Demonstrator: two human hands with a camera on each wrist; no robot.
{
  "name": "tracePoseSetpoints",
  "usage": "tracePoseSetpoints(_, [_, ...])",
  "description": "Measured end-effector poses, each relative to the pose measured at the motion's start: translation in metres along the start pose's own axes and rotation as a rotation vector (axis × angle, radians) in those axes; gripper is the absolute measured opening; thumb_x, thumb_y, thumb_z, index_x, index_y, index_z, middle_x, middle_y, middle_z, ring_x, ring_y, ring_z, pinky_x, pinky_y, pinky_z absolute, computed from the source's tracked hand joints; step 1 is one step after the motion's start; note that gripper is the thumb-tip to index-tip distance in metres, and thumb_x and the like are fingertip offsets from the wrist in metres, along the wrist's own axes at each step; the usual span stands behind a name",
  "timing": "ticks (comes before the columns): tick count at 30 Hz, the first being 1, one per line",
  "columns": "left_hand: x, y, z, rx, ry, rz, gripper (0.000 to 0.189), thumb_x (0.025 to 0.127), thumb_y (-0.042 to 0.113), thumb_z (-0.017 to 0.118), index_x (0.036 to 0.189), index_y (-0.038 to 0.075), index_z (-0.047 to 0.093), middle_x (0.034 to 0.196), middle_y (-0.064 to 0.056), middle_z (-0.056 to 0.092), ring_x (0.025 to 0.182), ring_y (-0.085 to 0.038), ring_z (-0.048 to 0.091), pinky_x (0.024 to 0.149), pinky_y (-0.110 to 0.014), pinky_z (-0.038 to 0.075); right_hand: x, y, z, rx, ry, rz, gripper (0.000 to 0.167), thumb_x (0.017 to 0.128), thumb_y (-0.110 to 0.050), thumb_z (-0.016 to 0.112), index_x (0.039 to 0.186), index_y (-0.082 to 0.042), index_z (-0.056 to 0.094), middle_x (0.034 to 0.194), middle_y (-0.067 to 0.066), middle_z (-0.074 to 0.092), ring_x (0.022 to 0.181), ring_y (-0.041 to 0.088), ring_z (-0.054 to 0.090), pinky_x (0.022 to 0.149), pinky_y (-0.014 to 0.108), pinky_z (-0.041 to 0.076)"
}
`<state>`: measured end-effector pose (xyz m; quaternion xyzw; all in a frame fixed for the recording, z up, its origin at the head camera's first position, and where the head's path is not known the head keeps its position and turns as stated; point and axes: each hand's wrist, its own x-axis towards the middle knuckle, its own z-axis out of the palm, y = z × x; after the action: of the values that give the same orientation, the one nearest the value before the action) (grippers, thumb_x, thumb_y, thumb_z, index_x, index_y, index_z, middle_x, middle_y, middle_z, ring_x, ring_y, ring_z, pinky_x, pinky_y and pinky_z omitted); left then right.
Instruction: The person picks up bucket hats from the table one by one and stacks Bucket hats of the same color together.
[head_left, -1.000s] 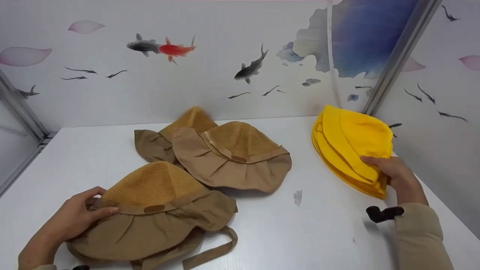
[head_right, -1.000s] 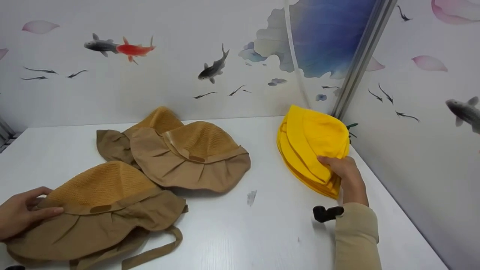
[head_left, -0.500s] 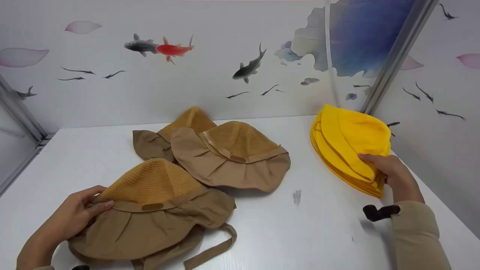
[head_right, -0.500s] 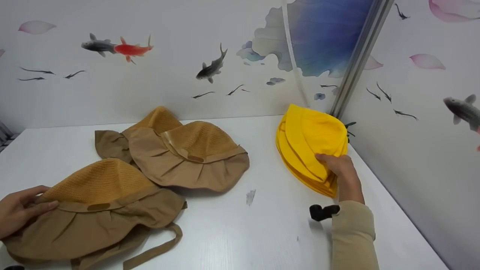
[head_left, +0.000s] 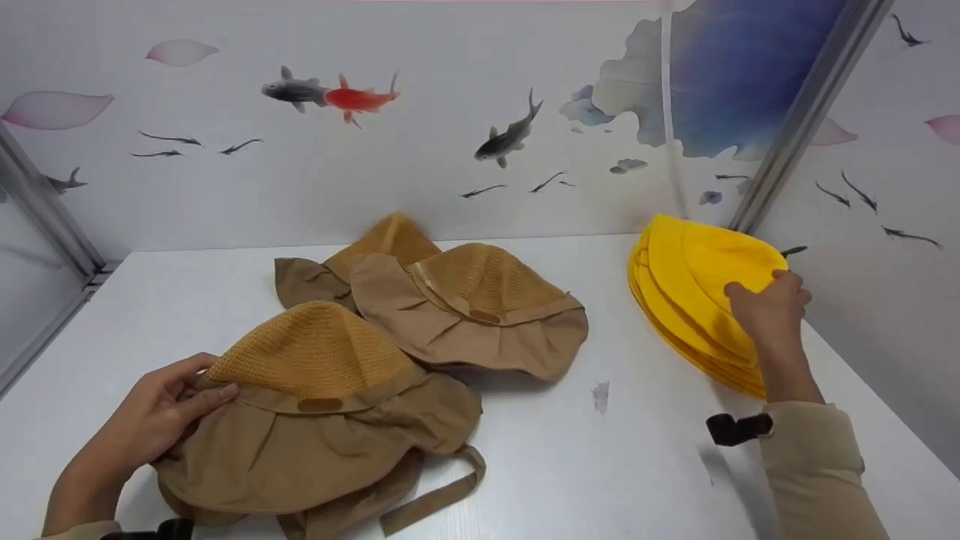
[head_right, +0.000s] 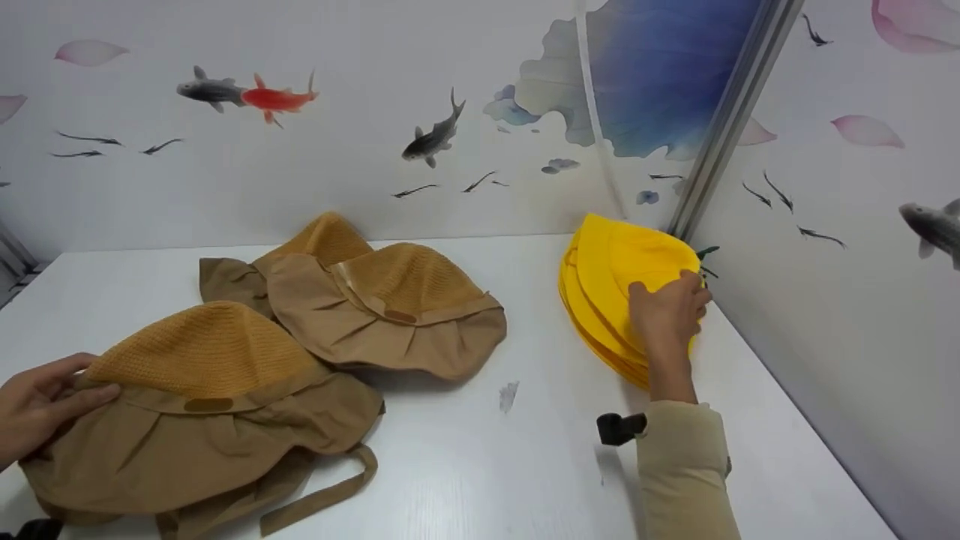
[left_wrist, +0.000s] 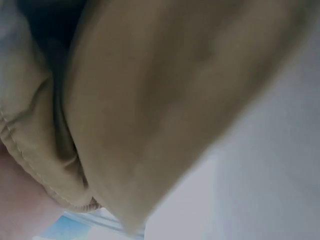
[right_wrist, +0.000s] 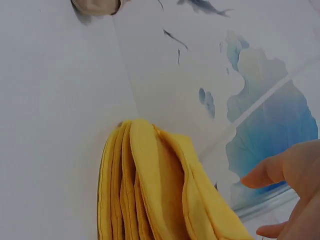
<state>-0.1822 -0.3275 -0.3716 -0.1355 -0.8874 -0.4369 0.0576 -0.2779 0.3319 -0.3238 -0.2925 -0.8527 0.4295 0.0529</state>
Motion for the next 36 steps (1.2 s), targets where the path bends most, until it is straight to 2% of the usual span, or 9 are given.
tracePoseSetpoints(7, [0.007, 0.019, 0.002, -0.059, 0.042, 0.049, 0.021, 0.095, 0.002, 0.065, 0.115, 0.004, 0.066, 0.087, 0.012, 0.071, 0.069, -0.006, 0.065, 0.061, -0.023, 0.052, -0.021, -0.023, 0.027, -0.089, 0.129, -0.195, 0.075, 0.099, -0.028, 0.050, 0.158, -0.005, 0.010, 0.166, 0.021, -0.003, 0.149, 0.045, 0.014, 0.125, 0.060, 0.011])
tracePoseSetpoints(9, [0.009, 0.021, 0.001, -0.084, 0.037, 0.063, 0.022, 0.095, 0.001, 0.064, 0.117, 0.003, 0.065, 0.088, 0.011, 0.072, 0.070, -0.007, 0.066, 0.061, -0.024, 0.053, -0.026, -0.026, 0.033, -0.070, 0.089, -0.245, 0.074, 0.099, -0.025, 0.050, 0.158, -0.004, 0.011, 0.166, 0.021, 0.000, 0.148, 0.043, 0.015, 0.125, 0.059, 0.012])
tracePoseSetpoints(13, [0.006, 0.018, -0.006, -0.122, 0.041, 0.069, 0.023, 0.095, -0.001, 0.063, 0.118, 0.003, 0.065, 0.089, 0.008, 0.073, 0.069, -0.008, 0.066, 0.059, -0.026, 0.054, -0.033, -0.032, 0.050, -0.024, -0.080, -0.304, 0.070, 0.100, -0.021, 0.050, 0.158, -0.002, 0.015, 0.164, 0.023, 0.014, 0.143, 0.040, 0.028, 0.124, 0.054, 0.024])
tracePoseSetpoints(17, [0.002, 0.016, -0.009, -0.176, 0.069, 0.015, 0.022, 0.096, 0.000, 0.063, 0.117, 0.003, 0.064, 0.083, 0.005, 0.073, 0.065, -0.009, 0.066, 0.056, -0.027, 0.053, -0.041, -0.038, 0.074, -0.057, -0.263, -0.351, 0.064, 0.102, -0.024, 0.053, 0.156, -0.003, 0.025, 0.162, 0.023, 0.025, 0.147, 0.041, 0.030, 0.121, 0.054, 0.030])
tracePoseSetpoints(22, [0.004, 0.018, -0.001, -0.226, 0.117, -0.040, 0.021, 0.096, 0.003, 0.064, 0.116, 0.006, 0.065, 0.075, 0.003, 0.069, 0.060, -0.008, 0.062, 0.053, -0.028, 0.051, -0.049, -0.045, 0.103, -0.129, -0.447, -0.428, 0.068, 0.102, -0.032, 0.056, 0.156, -0.004, 0.026, 0.163, 0.023, 0.025, 0.150, 0.043, 0.026, 0.118, 0.057, 0.033])
tracePoseSetpoints(25, [0.009, 0.020, 0.006, -0.247, 0.122, -0.045, 0.021, 0.096, 0.003, 0.064, 0.117, 0.008, 0.065, 0.076, 0.002, 0.070, 0.061, -0.008, 0.063, 0.054, -0.027, 0.052, -0.048, -0.050, 0.117, -0.137, -0.481, -0.443, 0.074, 0.100, -0.034, 0.058, 0.157, -0.002, 0.023, 0.163, 0.025, 0.024, 0.149, 0.044, 0.026, 0.119, 0.057, 0.031])
tracePoseSetpoints(31, [0.014, 0.023, 0.010, -0.283, 0.122, -0.049, 0.021, 0.097, 0.003, 0.063, 0.116, 0.009, 0.065, 0.078, 0.001, 0.071, 0.062, -0.009, 0.064, 0.054, -0.026, 0.052, -0.037, -0.054, 0.149, -0.165, -0.523, -0.367, 0.092, 0.095, -0.037, 0.066, 0.157, 0.005, 0.013, 0.162, 0.029, 0.020, 0.151, 0.041, 0.024, 0.124, 0.052, 0.025])
tracePoseSetpoints(34, [0.020, 0.025, 0.011, -0.313, 0.116, -0.049, 0.020, 0.097, 0.005, 0.064, 0.116, 0.009, 0.064, 0.080, 0.002, 0.072, 0.064, -0.009, 0.066, 0.055, -0.026, 0.053, -0.031, -0.054, 0.158, -0.185, -0.480, -0.363, 0.088, 0.093, -0.034, 0.069, 0.154, 0.007, 0.021, 0.158, 0.031, 0.029, 0.146, 0.041, 0.032, 0.121, 0.052, 0.030])
tracePoseSetpoints(36, [0.024, 0.027, 0.013, -0.307, 0.113, -0.050, 0.019, 0.097, 0.006, 0.064, 0.116, 0.008, 0.064, 0.079, 0.002, 0.072, 0.064, -0.009, 0.066, 0.056, -0.026, 0.053, -0.028, -0.052, 0.160, -0.167, -0.444, -0.398, 0.075, 0.093, -0.030, 0.070, 0.148, 0.007, 0.035, 0.151, 0.030, 0.041, 0.138, 0.039, 0.042, 0.116, 0.051, 0.038])
